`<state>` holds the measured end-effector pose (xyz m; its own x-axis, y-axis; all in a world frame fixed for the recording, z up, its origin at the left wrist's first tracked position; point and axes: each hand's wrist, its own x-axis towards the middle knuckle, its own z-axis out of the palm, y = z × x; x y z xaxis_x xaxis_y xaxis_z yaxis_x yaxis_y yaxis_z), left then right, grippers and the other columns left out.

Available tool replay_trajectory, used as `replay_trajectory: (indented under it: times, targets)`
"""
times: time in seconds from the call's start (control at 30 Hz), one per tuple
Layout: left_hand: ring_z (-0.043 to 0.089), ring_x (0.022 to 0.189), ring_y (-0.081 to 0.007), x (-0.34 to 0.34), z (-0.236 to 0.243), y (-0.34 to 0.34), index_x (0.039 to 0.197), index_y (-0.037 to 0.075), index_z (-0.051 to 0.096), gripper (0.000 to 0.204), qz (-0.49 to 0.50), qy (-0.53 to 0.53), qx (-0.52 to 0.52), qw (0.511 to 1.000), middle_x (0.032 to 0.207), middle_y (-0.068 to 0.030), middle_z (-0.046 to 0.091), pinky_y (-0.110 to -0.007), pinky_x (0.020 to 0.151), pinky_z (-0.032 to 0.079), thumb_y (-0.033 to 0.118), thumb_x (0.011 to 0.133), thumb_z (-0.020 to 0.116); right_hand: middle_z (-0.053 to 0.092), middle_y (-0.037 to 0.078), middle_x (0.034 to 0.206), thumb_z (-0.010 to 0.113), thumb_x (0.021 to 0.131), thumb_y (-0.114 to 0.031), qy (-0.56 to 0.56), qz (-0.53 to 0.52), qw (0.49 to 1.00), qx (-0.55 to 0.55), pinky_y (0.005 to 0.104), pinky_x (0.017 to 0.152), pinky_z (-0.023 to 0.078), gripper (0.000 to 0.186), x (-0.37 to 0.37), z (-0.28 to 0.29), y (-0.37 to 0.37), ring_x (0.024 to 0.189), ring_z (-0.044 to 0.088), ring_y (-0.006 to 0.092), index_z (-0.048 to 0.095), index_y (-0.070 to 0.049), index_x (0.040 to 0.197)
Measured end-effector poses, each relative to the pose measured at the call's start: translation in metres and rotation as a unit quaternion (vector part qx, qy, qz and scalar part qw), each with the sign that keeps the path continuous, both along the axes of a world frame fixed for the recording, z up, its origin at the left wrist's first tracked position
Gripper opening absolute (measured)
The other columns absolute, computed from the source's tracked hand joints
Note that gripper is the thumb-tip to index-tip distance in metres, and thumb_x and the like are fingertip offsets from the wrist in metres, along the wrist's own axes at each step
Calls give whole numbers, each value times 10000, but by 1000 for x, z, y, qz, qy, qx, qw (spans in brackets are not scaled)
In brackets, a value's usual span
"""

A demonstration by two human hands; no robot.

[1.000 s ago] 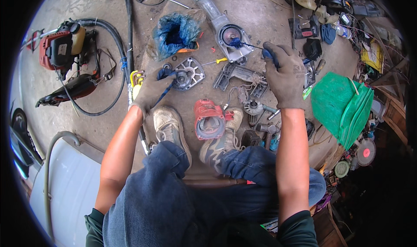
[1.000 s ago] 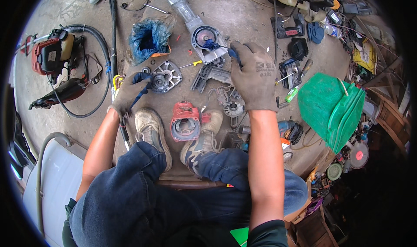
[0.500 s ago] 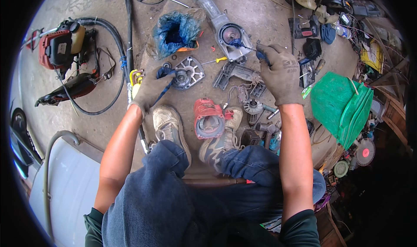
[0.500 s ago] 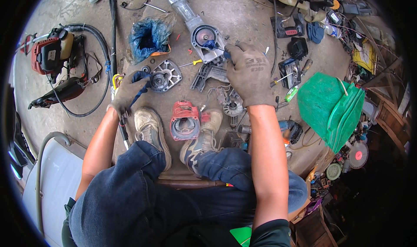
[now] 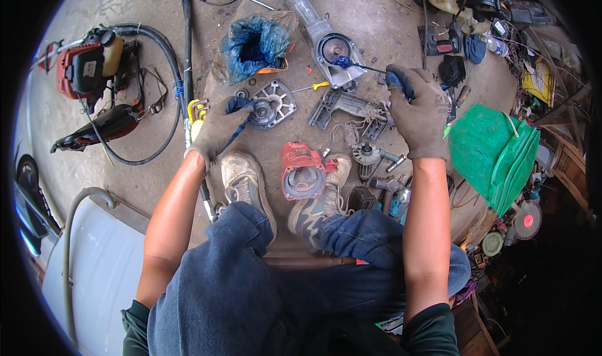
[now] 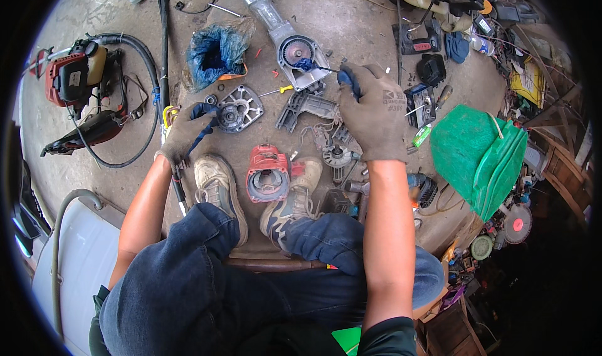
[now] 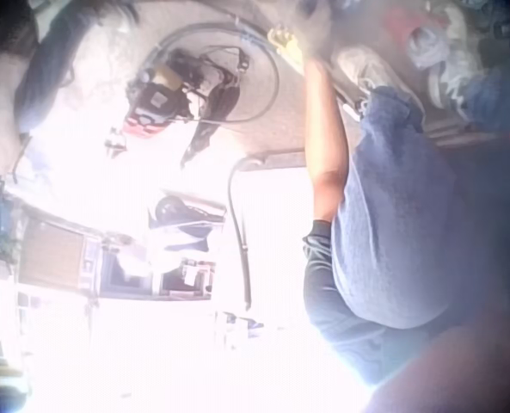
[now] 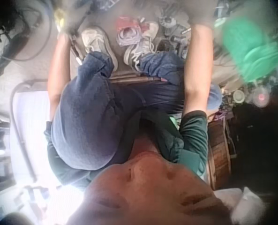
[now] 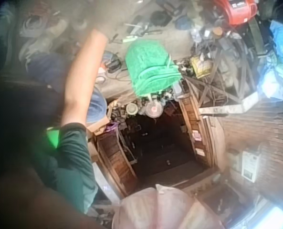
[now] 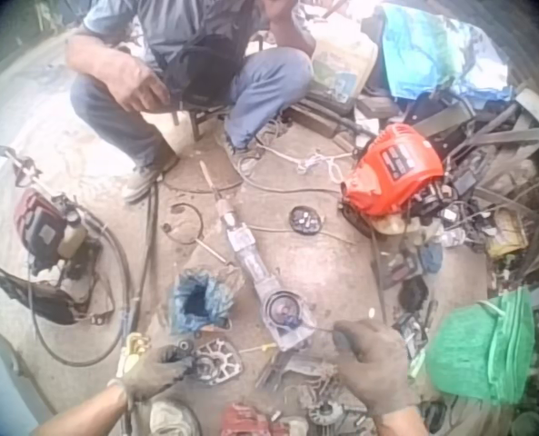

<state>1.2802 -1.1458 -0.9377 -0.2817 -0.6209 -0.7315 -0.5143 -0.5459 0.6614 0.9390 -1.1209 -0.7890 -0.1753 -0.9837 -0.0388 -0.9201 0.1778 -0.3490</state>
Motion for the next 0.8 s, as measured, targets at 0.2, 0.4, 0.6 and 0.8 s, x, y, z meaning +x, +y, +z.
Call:
replay_trajectory:
  times: [0.2, 0.4, 0.6, 0.8]
  targets:
    - [590, 793, -86, 3, -10, 2, 1178, 4, 684, 297, 5, 20, 0, 1000, 936, -12, 673, -246, 696, 511, 231, 986, 675, 709, 155, 1008, 699, 813, -143, 26, 43, 999, -11, 450, 814, 544, 291, 6, -12, 0, 906, 684, 371, 747, -84, 1094]
    - [593, 793, -83, 2, 0, 0, 1156, 6, 683, 283, 7, 10, 14, 1000, 931, -13, 675, -249, 693, 510, 232, 986, 676, 699, 165, 1015, 692, 815, -150, 48, 61, 997, 15, 461, 834, 536, 302, 1, -22, 6, 932, 674, 375, 737, -81, 1106]
    - [594, 789, -82, 2, -1, 0, 1159, 1, 680, 285, 3, 19, 3, 1000, 921, -15, 674, -244, 686, 505, 226, 983, 681, 699, 179, 1026, 687, 831, -193, 81, 19, 995, 54, 471, 864, 528, 305, 1, -21, 6, 958, 673, 387, 735, -69, 1106]
    - [591, 777, -83, 1, -3, 0, 1164, -1, 678, 288, -7, 9, 0, 1000, 912, -12, 672, -242, 684, 502, 225, 985, 676, 701, 181, 996, 681, 840, -196, 66, -22, 997, 46, 470, 861, 528, 285, 1, -25, 8, 947, 677, 385, 740, -75, 1091]
